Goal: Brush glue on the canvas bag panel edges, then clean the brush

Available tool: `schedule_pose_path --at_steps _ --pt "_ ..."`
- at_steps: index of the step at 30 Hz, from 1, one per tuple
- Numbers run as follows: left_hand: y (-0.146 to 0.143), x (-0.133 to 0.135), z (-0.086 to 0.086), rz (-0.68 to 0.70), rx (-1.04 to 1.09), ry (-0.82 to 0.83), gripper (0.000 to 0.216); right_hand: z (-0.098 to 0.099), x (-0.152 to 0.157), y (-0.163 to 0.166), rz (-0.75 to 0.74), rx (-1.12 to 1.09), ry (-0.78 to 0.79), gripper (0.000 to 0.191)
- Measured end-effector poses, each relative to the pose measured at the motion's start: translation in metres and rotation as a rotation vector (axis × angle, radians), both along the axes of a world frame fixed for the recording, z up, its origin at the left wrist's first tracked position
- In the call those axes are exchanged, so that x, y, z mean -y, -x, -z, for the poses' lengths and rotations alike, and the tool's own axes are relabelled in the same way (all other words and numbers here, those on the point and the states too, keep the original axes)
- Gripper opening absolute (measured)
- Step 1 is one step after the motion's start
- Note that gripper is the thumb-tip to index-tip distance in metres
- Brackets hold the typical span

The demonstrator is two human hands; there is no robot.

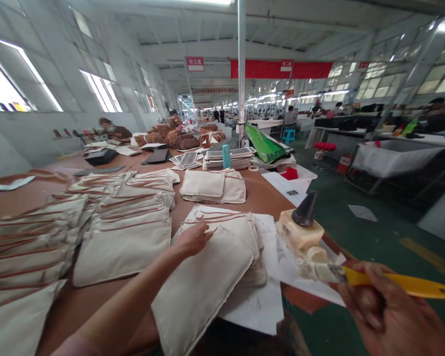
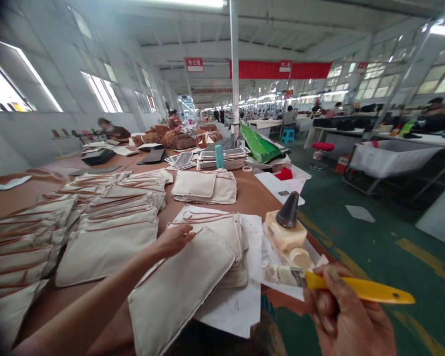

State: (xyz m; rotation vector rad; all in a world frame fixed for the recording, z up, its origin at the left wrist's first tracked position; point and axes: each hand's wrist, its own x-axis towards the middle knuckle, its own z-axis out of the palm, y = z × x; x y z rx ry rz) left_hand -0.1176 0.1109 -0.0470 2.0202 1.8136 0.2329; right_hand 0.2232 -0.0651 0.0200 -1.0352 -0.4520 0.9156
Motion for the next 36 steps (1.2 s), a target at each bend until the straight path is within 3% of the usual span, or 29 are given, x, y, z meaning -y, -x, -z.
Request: schedule_pose_path --at_steps 3,7,15,19,24,28,31,36 --pt "-0.029 -0.017 0.022 -0.102 0.017 0.08 0.032 0.009 0.002 0.006 -0.009 -0.093 0.135 0.028" --pt "-0.039 -0.024 0.03 -0.161 0.14 0.165 0.03 0.026 0.0 -0.003 -0.049 -0.118 0.17 0.031" --pt "-0.072 0.036 0.002 0.052 0.597 0.205 0.025 0.017 -0.028 0.022 -0.135 -0.007 -0.018 0.032" --pt "-0.089 0.064 -0.016 0.153 0.777 0.213 0.018 0.028 -0.047 0.035 -0.223 0.13 -0.108 0.024" --pt "-0.096 0.081 -0.028 0.327 0.753 0.163 0.011 0.043 -0.062 0.036 -0.287 0.39 -0.039 0.024" --pt "-0.098 0.088 -0.029 0.369 0.765 0.174 0.018 0.035 -0.061 0.03 -0.195 0.427 -0.06 0.026" --pt "-0.1 0.09 -0.028 0.381 0.747 0.17 0.02 0.027 -0.053 0.03 -0.222 0.43 -0.042 0.027" --pt "-0.102 0.094 -0.026 0.421 0.682 0.112 0.024 0.025 -0.048 0.028 -0.231 0.625 0.025 0.029"
